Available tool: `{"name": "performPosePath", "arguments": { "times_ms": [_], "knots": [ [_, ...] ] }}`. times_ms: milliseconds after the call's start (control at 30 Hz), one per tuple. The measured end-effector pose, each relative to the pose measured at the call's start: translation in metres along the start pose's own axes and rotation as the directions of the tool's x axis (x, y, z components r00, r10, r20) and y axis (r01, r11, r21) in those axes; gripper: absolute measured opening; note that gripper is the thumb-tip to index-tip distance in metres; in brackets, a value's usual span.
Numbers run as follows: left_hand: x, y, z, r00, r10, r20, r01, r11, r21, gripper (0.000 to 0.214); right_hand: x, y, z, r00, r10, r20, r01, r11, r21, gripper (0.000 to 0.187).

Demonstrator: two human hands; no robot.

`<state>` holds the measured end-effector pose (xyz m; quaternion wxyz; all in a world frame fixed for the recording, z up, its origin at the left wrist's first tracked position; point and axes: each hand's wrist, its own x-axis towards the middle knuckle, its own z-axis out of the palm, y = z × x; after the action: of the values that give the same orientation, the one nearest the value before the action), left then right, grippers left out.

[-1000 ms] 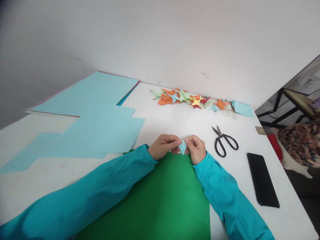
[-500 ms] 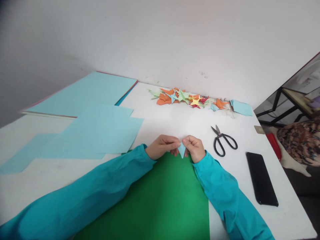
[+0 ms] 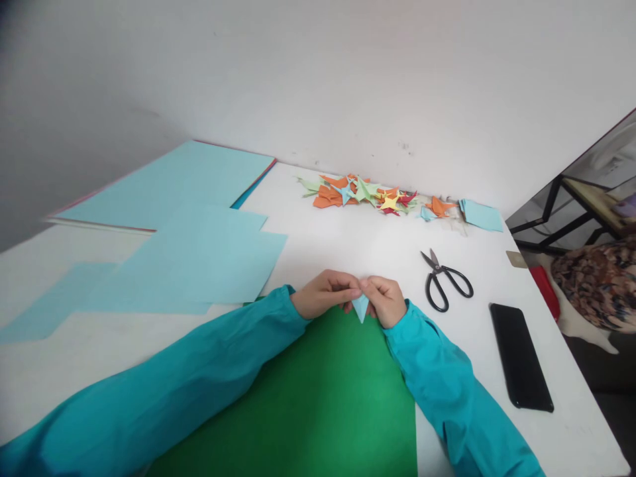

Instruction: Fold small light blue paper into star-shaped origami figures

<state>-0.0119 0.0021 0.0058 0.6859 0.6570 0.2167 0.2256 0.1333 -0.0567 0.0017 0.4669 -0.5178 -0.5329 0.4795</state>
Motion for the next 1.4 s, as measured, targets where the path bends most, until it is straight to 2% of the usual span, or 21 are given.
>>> {"name": "performPosePath", "arguments": {
  "times_ms": [100,233,333,567,767,967,1233,1400],
  "knots": [
    [0.0,-0.002,-0.002,0.999,0.014,0.043,-0.014,1.0,-0.007,0.035,-0.001,-0.003,-0.002,0.996,0.03,0.08,-0.024,0.997,-0.073,0.048],
    [0.0,-0.002,-0.004,0.996,0.019,0.088,-0.019,1.0,0.0,0.036,-0.001,-0.005,-0.005,0.99,0.045,0.133,-0.036,0.997,-0.065,0.048],
    [0.0,0.0,-0.003,0.996,0.034,0.086,-0.035,0.999,0.007,0.037,0.0,-0.002,-0.006,0.991,0.035,0.129,-0.03,0.999,-0.036,0.047],
    [0.001,0.001,0.002,0.999,0.024,-0.042,-0.024,1.0,-0.014,0.037,0.001,0.003,-0.003,0.998,0.049,0.036,-0.051,0.997,0.064,0.05],
    [0.0,0.004,0.001,0.997,-0.038,-0.061,0.036,0.999,-0.04,0.037,-0.001,0.002,-0.004,0.999,0.051,0.019,-0.052,0.998,0.022,0.05],
    [0.001,0.004,-0.001,0.995,-0.043,-0.09,0.031,0.99,-0.139,0.036,0.001,0.004,-0.003,1.0,0.023,0.001,-0.023,0.996,0.086,0.048],
    [0.002,0.0,-0.002,0.995,-0.021,-0.093,0.012,0.996,-0.088,0.037,-0.002,-0.007,0.001,0.982,0.075,0.173,-0.065,0.996,-0.064,0.036],
    [0.002,-0.003,-0.002,0.995,0.022,-0.094,-0.025,0.999,-0.03,0.036,-0.004,-0.011,0.003,0.991,0.013,0.13,0.019,0.969,-0.245,0.033]
  ]
}}
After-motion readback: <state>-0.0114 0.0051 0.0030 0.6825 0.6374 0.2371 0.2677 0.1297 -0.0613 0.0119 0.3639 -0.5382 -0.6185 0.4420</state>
